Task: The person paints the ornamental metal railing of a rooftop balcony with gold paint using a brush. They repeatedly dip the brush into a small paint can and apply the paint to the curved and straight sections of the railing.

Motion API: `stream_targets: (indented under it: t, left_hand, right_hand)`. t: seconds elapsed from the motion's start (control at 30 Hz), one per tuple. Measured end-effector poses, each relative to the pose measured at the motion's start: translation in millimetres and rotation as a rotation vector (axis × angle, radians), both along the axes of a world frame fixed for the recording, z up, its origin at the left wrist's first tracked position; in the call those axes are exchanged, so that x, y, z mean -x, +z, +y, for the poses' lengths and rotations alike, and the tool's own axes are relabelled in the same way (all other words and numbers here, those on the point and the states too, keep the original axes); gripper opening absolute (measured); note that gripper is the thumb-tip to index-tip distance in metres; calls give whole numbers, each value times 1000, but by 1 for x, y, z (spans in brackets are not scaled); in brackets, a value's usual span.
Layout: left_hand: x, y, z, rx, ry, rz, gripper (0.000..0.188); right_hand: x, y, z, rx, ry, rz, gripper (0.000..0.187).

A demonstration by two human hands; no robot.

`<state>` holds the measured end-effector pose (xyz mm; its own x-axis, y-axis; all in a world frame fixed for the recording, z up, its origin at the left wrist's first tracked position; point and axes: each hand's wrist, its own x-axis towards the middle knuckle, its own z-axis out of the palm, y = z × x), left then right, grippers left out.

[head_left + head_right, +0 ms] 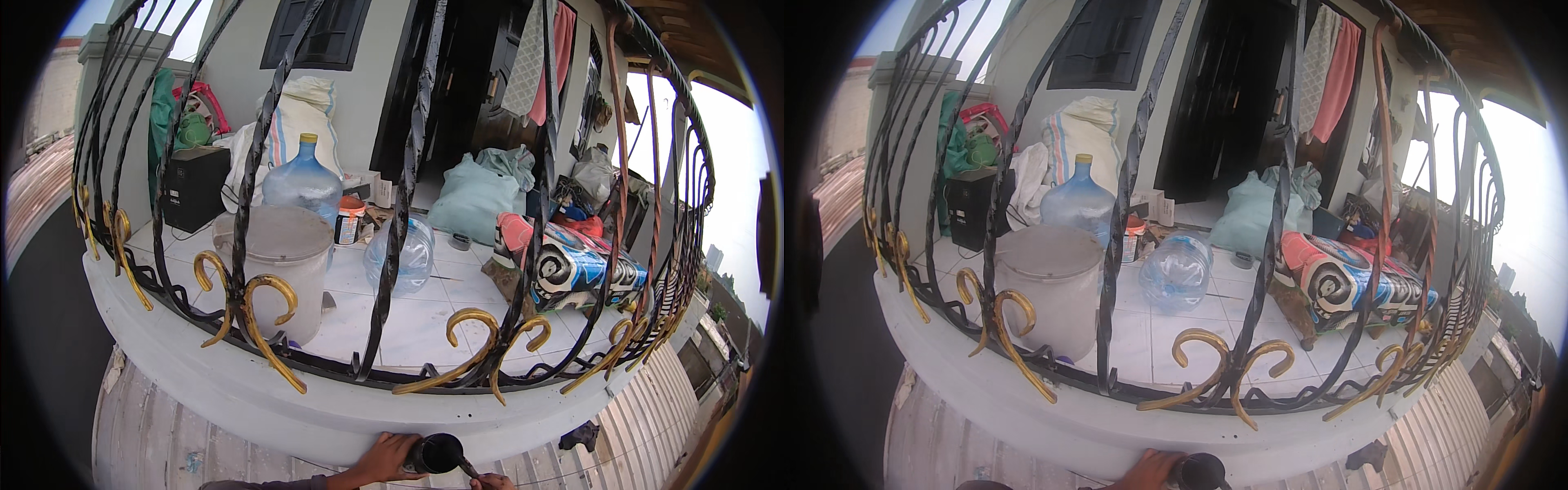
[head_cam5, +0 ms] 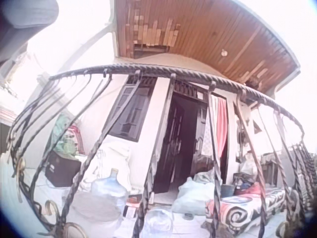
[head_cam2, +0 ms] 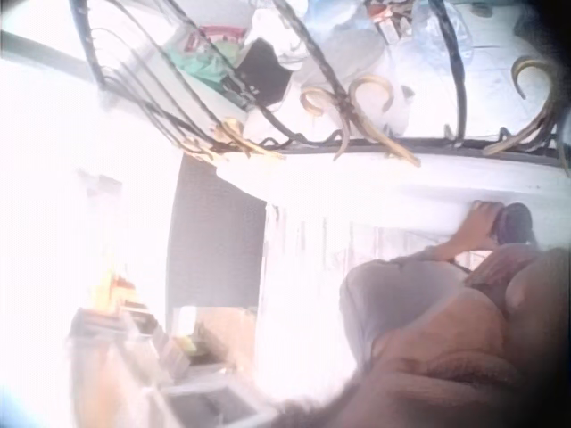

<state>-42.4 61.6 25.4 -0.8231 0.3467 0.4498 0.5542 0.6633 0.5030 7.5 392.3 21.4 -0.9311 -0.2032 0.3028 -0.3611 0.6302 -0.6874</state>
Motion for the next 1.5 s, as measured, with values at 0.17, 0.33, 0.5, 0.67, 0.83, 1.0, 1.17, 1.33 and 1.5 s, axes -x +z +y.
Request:
stream_targets:
  t: [0.17,0.33,0.5,0.67,0.83,1.0,1.17,1.33,1.5]
  left_hand:
    - [-2,7,0,-41,6,103,95]
    - [-10,21,-2,-134,-7,10,92]
    - [-13,28,-3,-198,-22,-39,104]
    - [-8,15,-1,-191,-29,-77,97]
    - [0,15,0,-207,-14,24,83]
    - [-3,23,-1,-165,-38,-71,78]
    - [-4,16,-1,-174,10,17,83]
    - [-8,23,-3,-156,-19,17,85]
    - [-12,30,-4,-161,-18,-2,87]
  right_hand:
    - [55,-264,136,-201,-38,464,11]
    - [84,-414,217,-165,-30,515,11]
    - [77,-409,218,-126,-65,535,11]
    - [81,-399,208,-78,-56,556,11]
    - [111,-402,211,14,-15,588,11]
    - [131,-391,228,46,-42,598,11]
    - [111,-318,194,87,-103,604,11]
    - [51,-136,65,138,-168,613,11]
    - [-6,23,-41,205,-229,624,11]
